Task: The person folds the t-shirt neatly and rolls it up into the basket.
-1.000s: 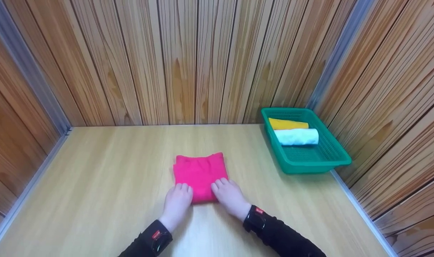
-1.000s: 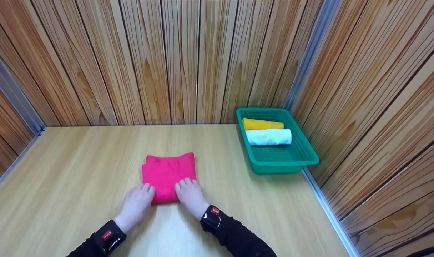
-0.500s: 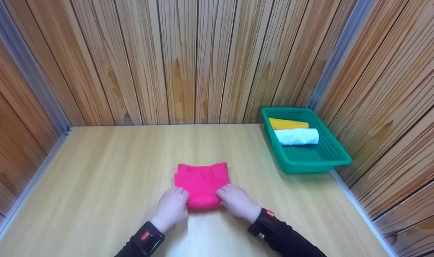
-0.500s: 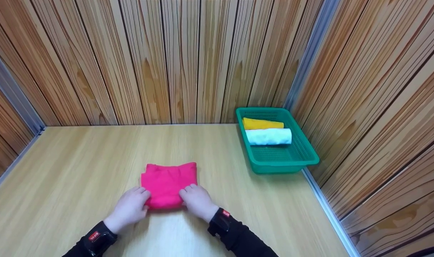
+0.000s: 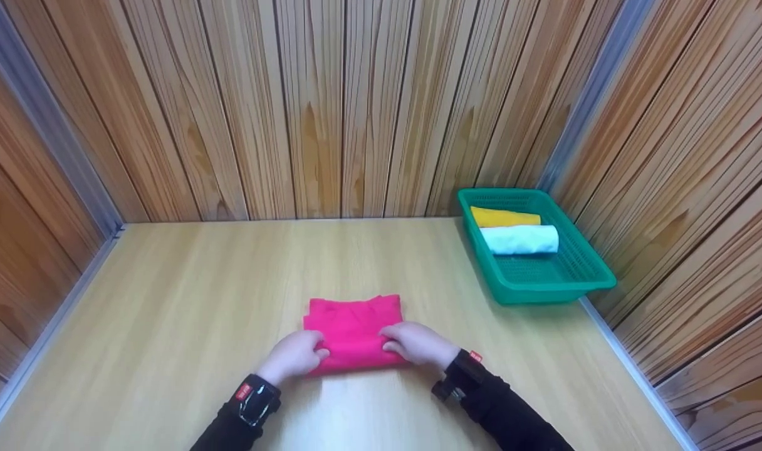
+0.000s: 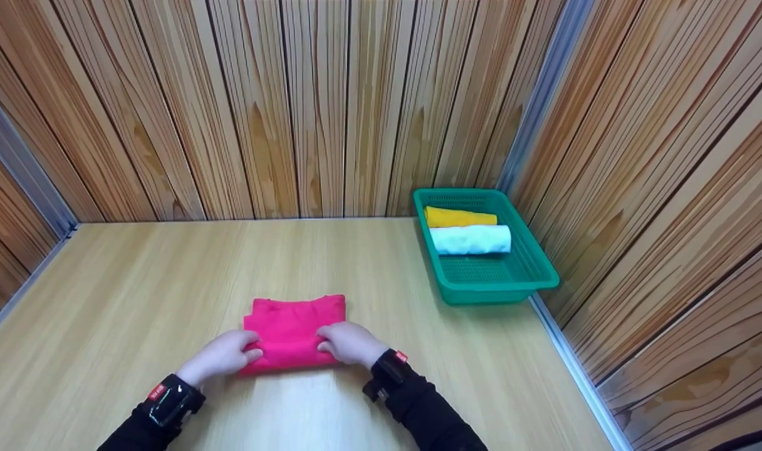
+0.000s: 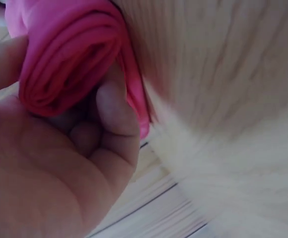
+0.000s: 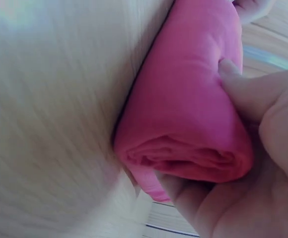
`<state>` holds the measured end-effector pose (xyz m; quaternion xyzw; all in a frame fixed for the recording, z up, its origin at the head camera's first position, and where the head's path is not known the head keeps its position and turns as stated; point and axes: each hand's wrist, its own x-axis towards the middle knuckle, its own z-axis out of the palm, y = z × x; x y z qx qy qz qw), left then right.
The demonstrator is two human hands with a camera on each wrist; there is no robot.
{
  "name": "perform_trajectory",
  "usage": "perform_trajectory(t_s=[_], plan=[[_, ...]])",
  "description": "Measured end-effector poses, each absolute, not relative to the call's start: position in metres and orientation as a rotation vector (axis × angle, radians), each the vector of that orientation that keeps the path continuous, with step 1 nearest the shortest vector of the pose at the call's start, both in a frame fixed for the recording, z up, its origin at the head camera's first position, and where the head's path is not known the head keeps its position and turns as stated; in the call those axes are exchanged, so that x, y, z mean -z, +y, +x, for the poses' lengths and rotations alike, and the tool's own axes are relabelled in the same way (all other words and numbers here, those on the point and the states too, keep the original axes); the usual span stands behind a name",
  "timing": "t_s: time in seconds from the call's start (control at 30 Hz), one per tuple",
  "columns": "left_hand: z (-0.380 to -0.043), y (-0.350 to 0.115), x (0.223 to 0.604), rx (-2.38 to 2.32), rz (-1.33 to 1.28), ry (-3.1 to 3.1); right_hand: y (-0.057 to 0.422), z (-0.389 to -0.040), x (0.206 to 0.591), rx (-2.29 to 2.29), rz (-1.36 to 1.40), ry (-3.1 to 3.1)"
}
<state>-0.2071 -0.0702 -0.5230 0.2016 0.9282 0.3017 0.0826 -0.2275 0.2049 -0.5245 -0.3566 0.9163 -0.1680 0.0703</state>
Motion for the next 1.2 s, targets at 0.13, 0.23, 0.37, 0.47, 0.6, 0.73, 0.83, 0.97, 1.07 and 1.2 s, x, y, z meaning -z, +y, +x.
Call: perform_trajectory(t_s=[0.13,0.23,0.37,0.47,0.6,0.73,0.83,0.97,1.07,1.2], plan=[[-0.215,-0.072,0.524,-0.966,0.516,2.714,0.206,-0.236,0.525,0.554,-1.049,2.712],[-0.219,-0.073,0.523,-0.992,0.442,2.701,0.206,-0.243,0.525,0.602,-1.022,2.699],[-0.224,-0.071,0.524,-1.003,0.353,2.716,0.206,-0.249,0.525,0.636,-0.98,2.727],[-0.227,-0.07,0.524,-0.983,0.33,2.757,0.204,-0.251,0.527,0.586,-0.982,2.795],[-0.23,-0.067,0.525,-0.944,0.337,2.818,0.203,-0.25,0.528,0.516,-0.996,2.888],[-0.232,-0.066,0.526,-0.913,0.333,2.849,0.202,-0.249,0.527,0.503,-1.015,2.94],[-0.233,-0.066,0.526,-0.903,0.328,2.854,0.2,-0.246,0.526,0.476,-1.024,2.981],[-0.232,-0.066,0.526,-0.918,0.344,2.852,0.2,-0.239,0.525,0.389,-1.078,3.072],[-0.232,-0.066,0.527,-0.921,0.365,2.869,0.198,-0.23,0.523,0.337,-1.188,3.136],[-0.232,-0.067,0.528,-0.921,0.388,2.893,0.193,-0.216,0.522,0.281,-1.269,3.17]])
